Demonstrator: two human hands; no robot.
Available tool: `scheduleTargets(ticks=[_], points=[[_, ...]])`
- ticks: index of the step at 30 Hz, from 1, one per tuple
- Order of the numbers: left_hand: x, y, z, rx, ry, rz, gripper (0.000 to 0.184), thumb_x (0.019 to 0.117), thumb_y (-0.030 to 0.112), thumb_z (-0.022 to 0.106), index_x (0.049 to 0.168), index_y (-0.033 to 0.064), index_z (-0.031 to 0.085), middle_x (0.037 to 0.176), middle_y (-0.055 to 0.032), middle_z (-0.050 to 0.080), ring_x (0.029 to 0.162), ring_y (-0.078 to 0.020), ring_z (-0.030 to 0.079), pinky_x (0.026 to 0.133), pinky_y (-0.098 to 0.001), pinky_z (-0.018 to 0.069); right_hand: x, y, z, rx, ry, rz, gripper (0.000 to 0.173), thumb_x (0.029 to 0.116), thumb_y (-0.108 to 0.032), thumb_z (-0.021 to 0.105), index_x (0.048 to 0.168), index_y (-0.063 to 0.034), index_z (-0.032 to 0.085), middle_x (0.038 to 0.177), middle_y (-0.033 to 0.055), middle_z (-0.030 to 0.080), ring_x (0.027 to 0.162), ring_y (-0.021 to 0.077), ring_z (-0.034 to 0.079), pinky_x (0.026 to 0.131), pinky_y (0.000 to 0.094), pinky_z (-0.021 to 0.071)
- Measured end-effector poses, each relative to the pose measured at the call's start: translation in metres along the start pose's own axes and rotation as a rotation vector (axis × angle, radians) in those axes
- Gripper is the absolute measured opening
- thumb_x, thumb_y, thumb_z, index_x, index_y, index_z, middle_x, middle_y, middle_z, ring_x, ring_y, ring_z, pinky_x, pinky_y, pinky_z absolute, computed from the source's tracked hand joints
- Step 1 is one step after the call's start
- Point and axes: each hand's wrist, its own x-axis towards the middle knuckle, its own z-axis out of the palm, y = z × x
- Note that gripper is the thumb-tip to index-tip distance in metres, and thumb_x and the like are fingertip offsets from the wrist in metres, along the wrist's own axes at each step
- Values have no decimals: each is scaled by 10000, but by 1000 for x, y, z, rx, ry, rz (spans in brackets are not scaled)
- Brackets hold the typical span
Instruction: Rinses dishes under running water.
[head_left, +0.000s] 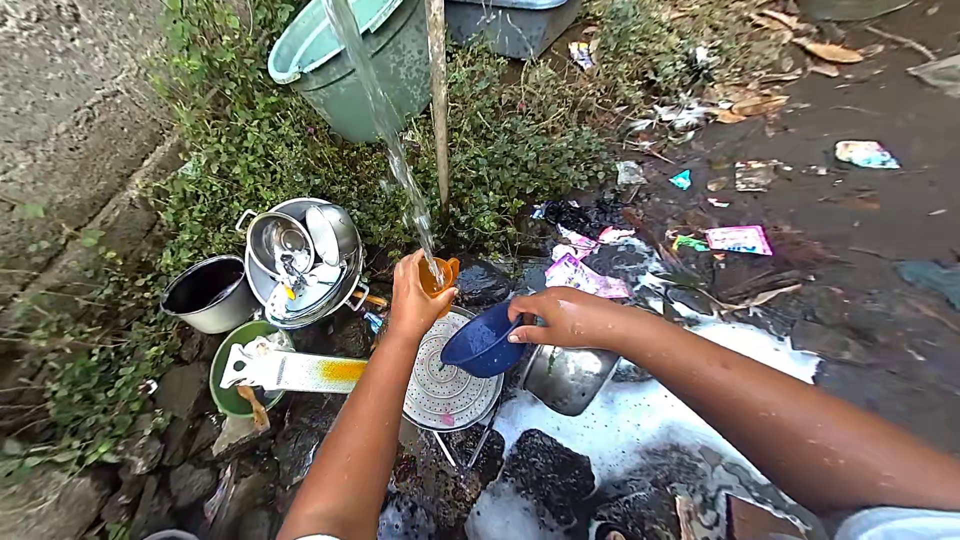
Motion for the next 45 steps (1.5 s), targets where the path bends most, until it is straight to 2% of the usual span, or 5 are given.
scheduleTargets(ticks=[8,12,23,38,45], points=[[9,29,-15,-60,116,201,1122,741,253,908,1591,-5,223,1425,-237,539,1318,-346,536,1109,-476,449,6,4,3,-6,32,6,420,1037,-424,597,1208,-47,672,1013,149,718,1004,306,684,938,535,510],[25,14,-2,-55,-17,-23,1210,739,214,918,1629,24,120,1447,-281,487,1337,-396,509,1123,-516,431,7,-1,0,-25,13,14,422,1037,-431,594,1212,-53,667,1015,146,711,1004,304,677,940,531,508],[33,22,-13,65,-74,93,1097,753,223,899,1587,-33,233,1443,-276,516,1362,-401,492,1162,-505,392,2,7,12,-18,159,1,346,1005,-409,656,1114,-84,705,921,105,728,921,283,706,869,540,543],[35,24,-35,42,-115,217,833,751,181,898,1458,9,492,1426,-253,525,1334,-365,518,1133,-479,432,16,11,24,-123,237,115,372,992,-431,660,1189,-116,670,1032,150,722,1019,355,697,886,589,537],[33,-28,-43,-508,-21,-447,519,993,341,669,1373,13,538,1249,-185,648,1123,-262,642,972,-464,530,32,0,29,-95,173,245,410,1020,-451,604,1257,-119,646,1131,164,711,1118,373,671,945,603,515]])
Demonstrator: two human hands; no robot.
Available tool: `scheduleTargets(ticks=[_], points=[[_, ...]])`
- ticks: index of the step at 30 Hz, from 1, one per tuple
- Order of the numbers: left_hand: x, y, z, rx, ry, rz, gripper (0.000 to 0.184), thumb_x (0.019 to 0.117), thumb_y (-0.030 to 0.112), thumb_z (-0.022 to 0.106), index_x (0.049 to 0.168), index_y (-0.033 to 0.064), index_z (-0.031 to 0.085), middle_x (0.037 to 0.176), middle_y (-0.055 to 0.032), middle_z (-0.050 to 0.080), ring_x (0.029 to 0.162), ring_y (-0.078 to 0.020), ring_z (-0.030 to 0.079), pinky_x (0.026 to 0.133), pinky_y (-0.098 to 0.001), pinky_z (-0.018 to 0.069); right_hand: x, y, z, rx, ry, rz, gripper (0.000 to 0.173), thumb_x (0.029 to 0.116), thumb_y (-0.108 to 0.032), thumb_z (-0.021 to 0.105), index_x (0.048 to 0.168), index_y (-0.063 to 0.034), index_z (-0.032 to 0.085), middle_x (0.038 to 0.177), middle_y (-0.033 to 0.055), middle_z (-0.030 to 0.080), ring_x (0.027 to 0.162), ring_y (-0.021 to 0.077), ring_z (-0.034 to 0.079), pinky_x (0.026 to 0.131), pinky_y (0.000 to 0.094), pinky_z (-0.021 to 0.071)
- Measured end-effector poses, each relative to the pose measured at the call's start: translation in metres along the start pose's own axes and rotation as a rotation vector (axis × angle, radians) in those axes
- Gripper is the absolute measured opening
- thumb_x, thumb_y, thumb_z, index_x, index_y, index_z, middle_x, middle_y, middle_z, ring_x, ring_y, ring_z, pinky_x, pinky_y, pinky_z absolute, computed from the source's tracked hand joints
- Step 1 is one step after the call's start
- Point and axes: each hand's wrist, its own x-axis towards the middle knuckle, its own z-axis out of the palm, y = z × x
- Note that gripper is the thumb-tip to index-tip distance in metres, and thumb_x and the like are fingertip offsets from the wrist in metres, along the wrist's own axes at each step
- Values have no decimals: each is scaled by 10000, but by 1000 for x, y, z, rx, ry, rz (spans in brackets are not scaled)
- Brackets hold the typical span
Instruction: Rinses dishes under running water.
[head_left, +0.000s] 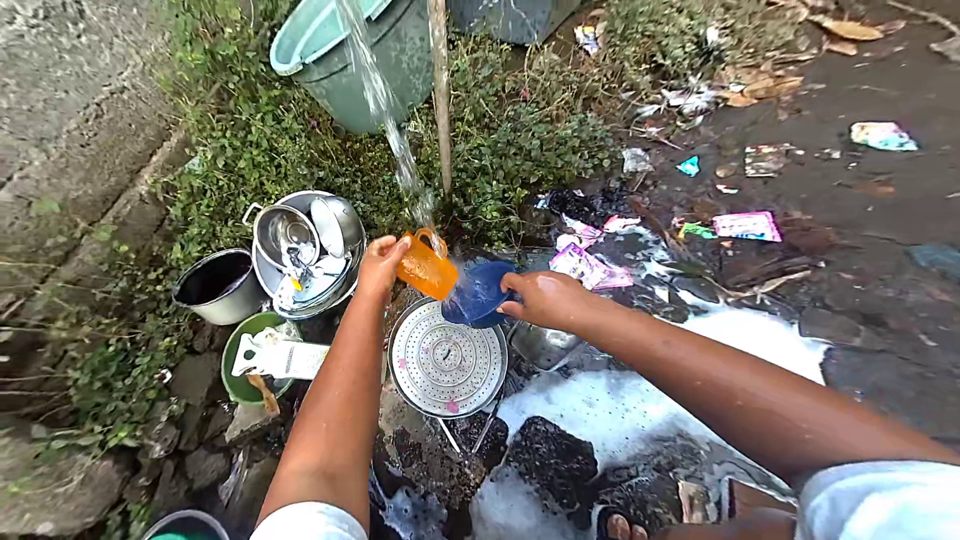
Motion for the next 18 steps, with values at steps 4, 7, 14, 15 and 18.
scheduleTargets(ticks=[4,7,14,15,18], points=[[-10,-32,-6,-422,42,-391,592,1053,536,462,1390,54,529,1217,-181,657,1027,-292,673,848,-468,581,11,-11,4,11,-24,-7,430,1027,-461,586,1268,-109,642,1146,174,707,1139,376,663,966,597,509],[-18,-50,-10,-667,87,-521,574,1054,561,415,1372,91,496,1143,-208,638,877,-307,677,703,-432,592,22,-18,5,14,-19,4,432,1032,-470,573,1258,-108,642,1137,172,706,1140,373,661,962,593,509],[-36,-66,-22,-811,72,-521,586,1062,577,340,1337,90,514,1128,-204,653,888,-311,689,706,-435,596,59,-40,-10,127,71,96,498,1041,-513,528,1247,-78,656,1123,223,706,1125,431,662,914,659,512],[-39,-70,-25,-818,67,-499,587,1068,570,327,1350,88,509,1155,-207,652,935,-326,687,746,-467,595,65,-42,-13,152,74,108,521,1048,-525,501,1239,-68,662,1126,230,702,1125,432,660,915,665,507],[-52,-85,-34,-800,96,-455,556,1092,519,297,1388,82,473,1208,-208,639,1038,-340,668,841,-527,577,79,-42,-15,245,51,115,572,1073,-529,428,1217,-35,678,1179,246,691,1167,435,642,959,683,477]])
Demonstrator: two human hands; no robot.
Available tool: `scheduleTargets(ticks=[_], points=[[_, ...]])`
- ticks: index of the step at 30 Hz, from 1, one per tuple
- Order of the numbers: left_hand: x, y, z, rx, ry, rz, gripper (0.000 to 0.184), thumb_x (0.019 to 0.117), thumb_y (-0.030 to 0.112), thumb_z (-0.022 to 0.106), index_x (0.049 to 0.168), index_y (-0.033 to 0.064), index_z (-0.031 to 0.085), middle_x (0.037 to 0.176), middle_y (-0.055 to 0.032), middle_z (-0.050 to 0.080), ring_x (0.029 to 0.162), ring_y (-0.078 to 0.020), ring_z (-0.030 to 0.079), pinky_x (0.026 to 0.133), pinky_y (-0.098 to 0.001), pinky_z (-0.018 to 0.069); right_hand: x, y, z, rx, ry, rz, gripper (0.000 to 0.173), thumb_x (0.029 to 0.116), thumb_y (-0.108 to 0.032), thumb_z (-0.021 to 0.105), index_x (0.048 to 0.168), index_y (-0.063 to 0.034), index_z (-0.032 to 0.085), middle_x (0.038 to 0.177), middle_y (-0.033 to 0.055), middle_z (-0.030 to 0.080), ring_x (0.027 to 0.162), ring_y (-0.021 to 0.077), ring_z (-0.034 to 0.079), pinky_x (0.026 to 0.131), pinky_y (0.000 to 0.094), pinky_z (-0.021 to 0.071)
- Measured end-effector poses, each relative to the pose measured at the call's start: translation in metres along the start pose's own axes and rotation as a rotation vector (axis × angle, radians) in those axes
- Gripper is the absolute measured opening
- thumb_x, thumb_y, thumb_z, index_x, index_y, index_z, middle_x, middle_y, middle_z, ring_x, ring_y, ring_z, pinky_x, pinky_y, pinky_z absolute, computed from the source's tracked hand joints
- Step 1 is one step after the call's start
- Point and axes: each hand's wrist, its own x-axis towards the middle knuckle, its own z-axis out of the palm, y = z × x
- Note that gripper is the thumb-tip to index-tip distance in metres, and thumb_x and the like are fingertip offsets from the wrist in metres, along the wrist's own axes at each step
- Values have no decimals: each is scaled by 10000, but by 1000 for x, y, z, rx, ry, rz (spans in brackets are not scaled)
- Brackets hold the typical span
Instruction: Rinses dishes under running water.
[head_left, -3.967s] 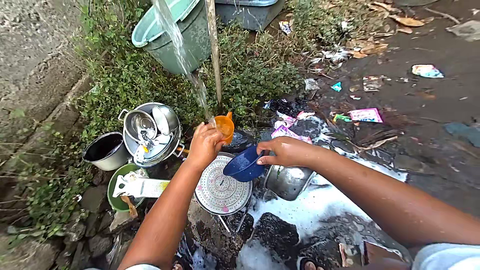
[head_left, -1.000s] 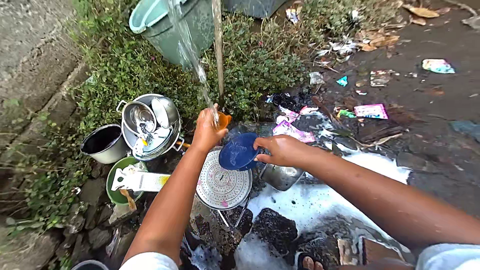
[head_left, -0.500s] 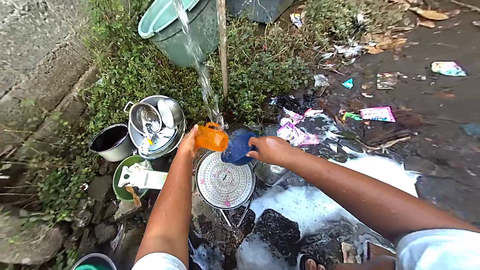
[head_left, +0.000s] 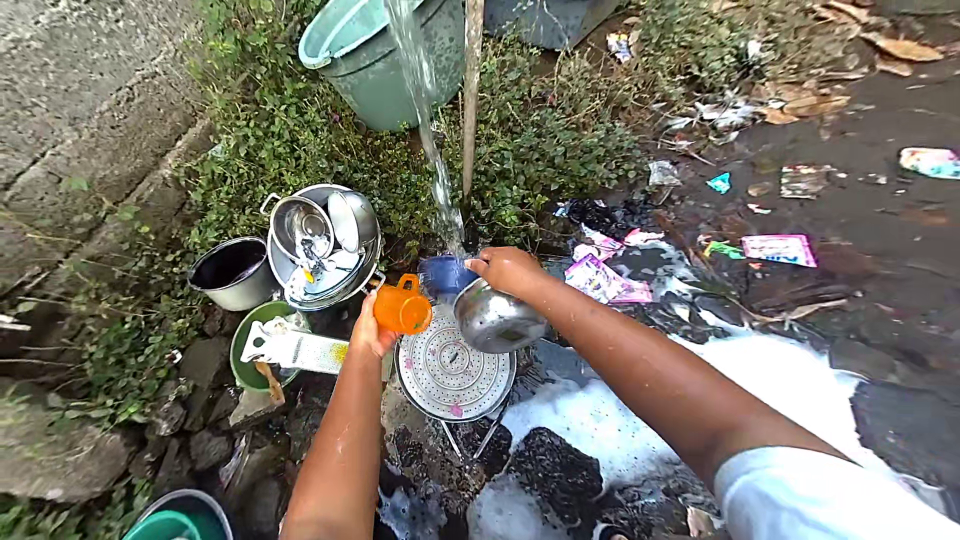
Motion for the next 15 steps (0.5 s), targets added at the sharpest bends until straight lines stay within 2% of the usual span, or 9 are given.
scheduleTargets(ticks=[2,4,6,7,9,12,15], points=[[-5,-8,-12,72,53,44,492,1111,435,301,1380,60,474,1191,-186,640,1032,-296,665,855,-484,574,3,0,1,42,-18,-12,588,1082,-521,412,1164,-7,685,1162,257,685,1160,438,634,964,680,463],[-7,-21,-25,226,105,109,451,1120,334,363,1403,5,484,1249,-201,629,1088,-277,650,917,-452,557,2,2,0,46,-37,-27,593,1084,-518,410,1135,4,685,1139,261,682,1137,434,637,958,674,462],[-9,-33,-34,528,118,207,390,1077,233,512,1343,-52,523,1227,-218,634,1083,-257,644,932,-417,545,-1,9,-2,43,-26,-50,579,1082,-510,427,1130,4,689,1130,263,682,1127,436,638,957,679,461],[-12,-38,-37,702,110,240,388,1033,224,604,1299,-54,559,1228,-218,631,1107,-258,635,962,-423,530,-3,15,-2,39,-8,-65,561,1077,-505,449,1139,-6,698,1139,259,687,1132,436,641,962,684,460],[-10,-45,-42,981,68,285,457,953,277,727,1270,-29,606,1315,-233,604,1223,-296,600,1051,-466,493,-8,29,-1,13,18,-96,519,1060,-493,502,1197,-32,697,1183,245,686,1169,432,632,998,686,453],[-7,-52,-37,1161,56,283,445,939,334,742,1221,1,652,1383,-225,570,1319,-322,533,1111,-494,432,-24,42,4,-21,97,-144,449,1014,-455,620,1228,-62,663,1042,220,715,1028,429,684,900,678,509],[-9,-59,-33,1219,117,247,380,979,336,692,1145,-5,675,1433,-223,545,1396,-322,475,1155,-493,386,-37,45,14,-107,113,-153,439,997,-426,655,1262,-76,628,1035,214,719,1006,436,695,867,669,527]])
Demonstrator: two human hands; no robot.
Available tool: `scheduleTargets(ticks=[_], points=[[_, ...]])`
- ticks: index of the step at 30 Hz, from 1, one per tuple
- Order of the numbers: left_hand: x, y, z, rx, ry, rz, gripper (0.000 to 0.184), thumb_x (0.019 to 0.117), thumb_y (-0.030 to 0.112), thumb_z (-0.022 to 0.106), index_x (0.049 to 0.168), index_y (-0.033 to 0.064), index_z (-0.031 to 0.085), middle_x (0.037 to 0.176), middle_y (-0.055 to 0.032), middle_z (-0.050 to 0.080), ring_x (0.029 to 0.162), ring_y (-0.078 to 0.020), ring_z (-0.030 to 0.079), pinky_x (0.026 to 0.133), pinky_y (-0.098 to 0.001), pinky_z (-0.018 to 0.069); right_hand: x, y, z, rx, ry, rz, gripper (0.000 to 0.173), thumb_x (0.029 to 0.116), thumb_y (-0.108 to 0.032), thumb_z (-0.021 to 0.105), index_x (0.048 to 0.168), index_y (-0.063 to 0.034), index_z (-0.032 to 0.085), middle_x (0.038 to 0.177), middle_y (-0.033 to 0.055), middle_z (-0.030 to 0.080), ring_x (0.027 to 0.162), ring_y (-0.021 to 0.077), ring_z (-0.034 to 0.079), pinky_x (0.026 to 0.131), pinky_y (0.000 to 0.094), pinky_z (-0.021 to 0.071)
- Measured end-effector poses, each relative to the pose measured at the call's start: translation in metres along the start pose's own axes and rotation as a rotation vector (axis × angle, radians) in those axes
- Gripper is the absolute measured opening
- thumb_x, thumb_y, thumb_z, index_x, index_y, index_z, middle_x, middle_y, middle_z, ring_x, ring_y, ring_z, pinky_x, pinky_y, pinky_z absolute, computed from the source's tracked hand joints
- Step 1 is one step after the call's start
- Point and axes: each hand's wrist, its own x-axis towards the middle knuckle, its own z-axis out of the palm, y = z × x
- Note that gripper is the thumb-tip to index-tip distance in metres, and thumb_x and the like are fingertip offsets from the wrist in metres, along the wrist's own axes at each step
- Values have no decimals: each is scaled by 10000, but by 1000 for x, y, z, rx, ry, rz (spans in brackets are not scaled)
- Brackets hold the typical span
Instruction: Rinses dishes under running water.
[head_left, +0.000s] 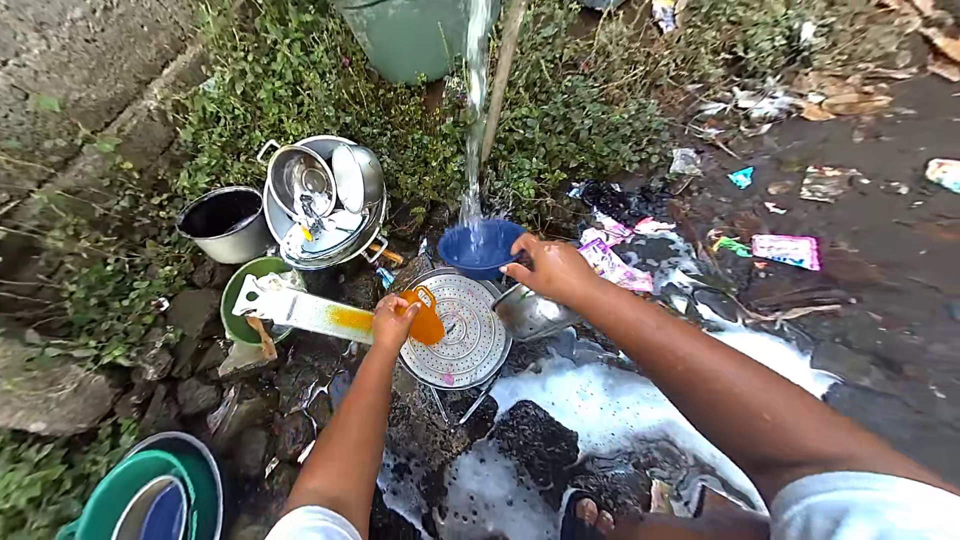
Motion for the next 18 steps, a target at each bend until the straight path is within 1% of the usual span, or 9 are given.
scheduleTargets(ticks=[2,5,8,10,13,15,16,18], points=[[-1,-6,4,11,23,-23,350,993,310,676,1113,-19,685,1470,-233,520,1434,-333,440,1177,-492,364,-6,-1,5,-70,30,-23,434,996,-403,660,1277,-75,616,1042,230,713,998,456,694,840,664,531],[-4,-14,3,12,10,-21,334,994,297,677,1102,-19,689,1524,-233,469,1468,-329,398,1196,-486,339,-10,0,9,-122,93,-83,415,996,-368,661,1283,-73,616,1080,233,714,980,469,700,801,668,539],[-12,-16,3,-18,10,36,302,985,281,693,1082,-5,701,1559,-209,437,1468,-307,401,1194,-467,344,-12,2,10,-136,143,-146,401,989,-341,669,1276,-64,624,1080,232,718,937,470,710,753,663,544],[-15,-5,4,-58,12,105,256,971,252,713,1056,11,714,1581,-197,408,1476,-300,387,1194,-456,349,-12,3,7,-136,151,-151,399,990,-346,668,1269,-64,627,1073,233,717,929,470,710,746,659,544],[-15,17,4,-69,32,264,194,921,197,774,976,15,735,1575,-211,415,1488,-326,363,1191,-497,345,-13,8,-1,-86,173,-164,408,993,-366,671,1244,-47,635,1051,259,712,939,497,701,761,687,532],[-13,25,6,-38,48,379,187,892,192,804,931,22,738,1569,-210,428,1482,-333,378,1185,-515,356,-14,11,-9,-11,154,-153,425,1003,-381,662,1248,-34,639,1049,266,713,984,499,693,827,707,518],[-12,28,8,-34,56,436,184,880,182,813,911,18,737,1556,-217,440,1476,-336,387,1184,-515,361,-14,13,-14,35,151,-145,428,1012,-390,648,1243,-30,642,1033,255,717,986,479,696,855,701,516],[-6,31,13,-30,86,548,172,861,161,824,873,14,735,1528,-231,467,1457,-343,412,1179,-509,375,-16,18,-26,157,144,-99,416,1039,-395,599,1208,-18,649,980,233,712,944,430,696,858,678,512]])
